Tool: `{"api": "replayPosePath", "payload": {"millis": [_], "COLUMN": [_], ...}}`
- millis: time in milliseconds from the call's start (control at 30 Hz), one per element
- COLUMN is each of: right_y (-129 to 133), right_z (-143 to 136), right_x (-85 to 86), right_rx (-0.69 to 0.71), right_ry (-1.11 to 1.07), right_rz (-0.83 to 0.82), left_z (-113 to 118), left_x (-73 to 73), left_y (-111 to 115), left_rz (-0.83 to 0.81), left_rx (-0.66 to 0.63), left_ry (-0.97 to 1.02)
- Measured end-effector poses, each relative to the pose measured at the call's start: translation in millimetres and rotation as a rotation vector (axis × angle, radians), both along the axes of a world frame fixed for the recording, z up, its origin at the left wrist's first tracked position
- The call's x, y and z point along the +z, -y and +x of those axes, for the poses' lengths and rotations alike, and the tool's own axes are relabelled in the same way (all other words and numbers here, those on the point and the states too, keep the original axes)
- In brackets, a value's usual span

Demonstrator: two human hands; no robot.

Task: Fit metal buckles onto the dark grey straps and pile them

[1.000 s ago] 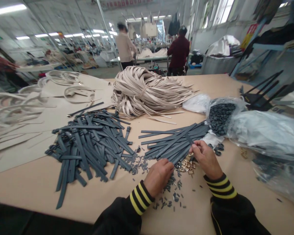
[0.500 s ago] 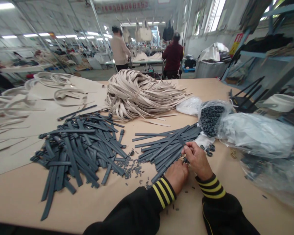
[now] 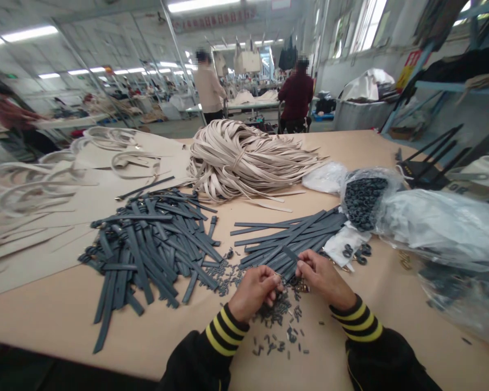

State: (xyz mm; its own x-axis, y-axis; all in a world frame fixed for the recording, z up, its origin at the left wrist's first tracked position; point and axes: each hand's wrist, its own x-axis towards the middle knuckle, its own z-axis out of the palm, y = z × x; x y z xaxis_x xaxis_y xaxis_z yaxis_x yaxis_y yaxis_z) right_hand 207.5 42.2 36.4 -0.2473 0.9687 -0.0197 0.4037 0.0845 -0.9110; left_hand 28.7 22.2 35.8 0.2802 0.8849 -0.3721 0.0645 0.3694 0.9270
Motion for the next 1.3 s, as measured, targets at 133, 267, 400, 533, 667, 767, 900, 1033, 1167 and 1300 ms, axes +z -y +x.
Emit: {"api": "replayPosePath", "payload": {"millis": [133, 267, 400, 533, 667, 767, 900, 1033, 1167, 1300], "right_y": [10, 15, 16, 16, 16, 16, 17, 20, 19, 15], "right_z": [-22, -30, -28, -25, -24, -21, -19, -22, -22, -17], "right_x": [-4.3, -3.6, -1.0, 2.1, 3.2, 1.9, 1.3, 4.0, 5.1, 2.8], "right_rx": [0.178, 0.313, 0.377, 0.380, 0.410, 0.444, 0.494, 0.489, 0.408, 0.298], "right_ry": [0.015, -0.056, -0.136, -0.181, -0.240, -0.317, -0.395, -0.429, -0.403, -0.381], "right_rz": [-0.052, -0.107, -0.167, -0.175, -0.216, -0.273, -0.280, -0.275, -0.271, -0.303], "left_z": [-24, -27, -25, -22, -21, -23, -19, -6, 1, -3], "left_x": [5.4, 3.9, 0.2, 0.7, 3.4, 7.1, 10.5, 6.8, 4.2, 8.4], "left_y": [7, 11, 12, 13, 14, 15, 22, 30, 30, 25], "left_rz": [-0.052, -0.041, -0.008, 0.033, 0.019, -0.098, -0.289, -0.351, -0.308, -0.258], "left_rx": [0.098, 0.144, 0.197, 0.245, 0.238, 0.202, 0.095, 0.060, 0.159, 0.206], "left_ry": [0.131, 0.162, 0.095, 0.035, 0.095, 0.314, 0.597, 0.600, 0.644, 0.715]}}
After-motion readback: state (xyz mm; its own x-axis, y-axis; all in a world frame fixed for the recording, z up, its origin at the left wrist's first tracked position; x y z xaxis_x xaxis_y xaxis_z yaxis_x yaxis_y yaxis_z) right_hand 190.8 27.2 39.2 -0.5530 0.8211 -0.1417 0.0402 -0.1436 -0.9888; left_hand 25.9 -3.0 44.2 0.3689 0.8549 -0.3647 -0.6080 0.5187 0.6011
